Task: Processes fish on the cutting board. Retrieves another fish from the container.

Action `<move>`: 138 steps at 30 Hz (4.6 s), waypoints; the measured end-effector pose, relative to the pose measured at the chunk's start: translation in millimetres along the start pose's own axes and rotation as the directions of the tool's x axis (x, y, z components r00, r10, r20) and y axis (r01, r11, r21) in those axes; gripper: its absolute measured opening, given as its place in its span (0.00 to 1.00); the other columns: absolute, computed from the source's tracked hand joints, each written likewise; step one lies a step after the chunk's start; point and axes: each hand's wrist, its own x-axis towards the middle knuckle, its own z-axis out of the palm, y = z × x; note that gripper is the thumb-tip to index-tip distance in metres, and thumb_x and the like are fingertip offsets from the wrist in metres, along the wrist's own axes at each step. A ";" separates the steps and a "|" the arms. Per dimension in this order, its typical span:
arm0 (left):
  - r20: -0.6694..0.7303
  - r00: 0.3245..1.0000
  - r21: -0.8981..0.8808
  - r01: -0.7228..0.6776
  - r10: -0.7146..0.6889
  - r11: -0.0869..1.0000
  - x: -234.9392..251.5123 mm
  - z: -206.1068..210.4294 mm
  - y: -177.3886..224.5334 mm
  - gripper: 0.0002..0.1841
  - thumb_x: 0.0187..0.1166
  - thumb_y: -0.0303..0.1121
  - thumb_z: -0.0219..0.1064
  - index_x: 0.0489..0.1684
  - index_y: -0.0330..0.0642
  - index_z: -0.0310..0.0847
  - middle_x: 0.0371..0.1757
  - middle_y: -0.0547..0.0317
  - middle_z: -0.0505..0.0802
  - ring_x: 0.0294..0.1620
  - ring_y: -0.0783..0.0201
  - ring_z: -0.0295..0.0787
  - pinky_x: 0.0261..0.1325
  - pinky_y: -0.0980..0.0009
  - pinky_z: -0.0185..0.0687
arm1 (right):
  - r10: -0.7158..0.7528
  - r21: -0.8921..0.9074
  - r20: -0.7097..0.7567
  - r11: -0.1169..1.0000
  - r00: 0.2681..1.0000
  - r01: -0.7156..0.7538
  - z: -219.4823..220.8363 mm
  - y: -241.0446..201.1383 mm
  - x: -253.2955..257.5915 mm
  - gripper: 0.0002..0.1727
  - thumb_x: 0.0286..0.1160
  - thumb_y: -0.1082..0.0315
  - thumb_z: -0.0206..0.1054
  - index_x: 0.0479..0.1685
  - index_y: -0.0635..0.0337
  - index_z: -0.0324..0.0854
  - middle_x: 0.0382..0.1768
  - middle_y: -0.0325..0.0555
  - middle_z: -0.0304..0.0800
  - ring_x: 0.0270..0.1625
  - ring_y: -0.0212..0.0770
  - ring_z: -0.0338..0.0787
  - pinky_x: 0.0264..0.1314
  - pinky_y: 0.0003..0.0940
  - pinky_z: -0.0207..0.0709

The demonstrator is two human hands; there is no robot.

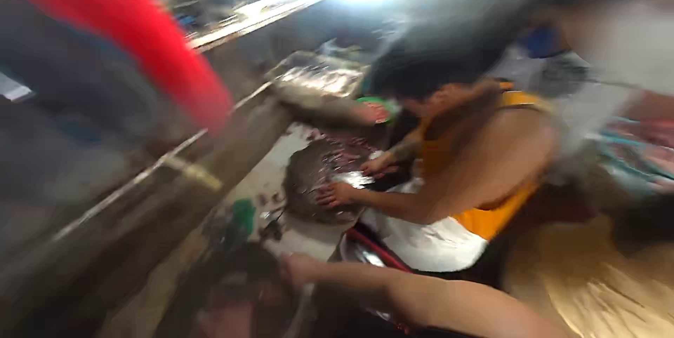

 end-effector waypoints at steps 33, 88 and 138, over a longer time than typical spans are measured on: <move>0.245 0.787 -0.737 0.531 -0.566 0.419 -158.1 -4.8 -109.5 0.17 0.81 0.45 0.70 0.57 0.43 0.89 0.49 0.47 0.95 0.53 0.51 0.94 0.62 0.45 0.86 | -0.090 -0.558 0.555 0.696 0.827 0.451 115.7 -160.0 -27.8 0.30 0.93 0.46 0.46 0.72 0.66 0.71 0.56 0.63 0.90 0.63 0.60 0.92 0.64 0.59 0.84; -0.010 0.941 -0.726 0.225 -0.337 0.650 -103.9 -29.8 -62.7 0.15 0.86 0.37 0.65 0.63 0.41 0.85 0.53 0.49 0.94 0.48 0.56 0.93 0.56 0.52 0.90 | -0.118 -0.278 -0.090 0.956 0.989 0.089 14.0 -20.0 30.7 0.32 0.91 0.46 0.50 0.74 0.68 0.71 0.42 0.62 0.92 0.48 0.61 0.94 0.56 0.62 0.85; 0.169 0.750 -0.792 0.490 -0.639 0.365 -142.6 -32.0 -69.7 0.19 0.78 0.39 0.75 0.64 0.44 0.82 0.48 0.43 0.94 0.45 0.45 0.93 0.49 0.41 0.88 | -0.189 -0.475 0.447 0.778 0.874 0.411 124.7 -137.4 -5.3 0.28 0.91 0.44 0.52 0.73 0.58 0.69 0.43 0.60 0.92 0.48 0.63 0.95 0.45 0.63 0.88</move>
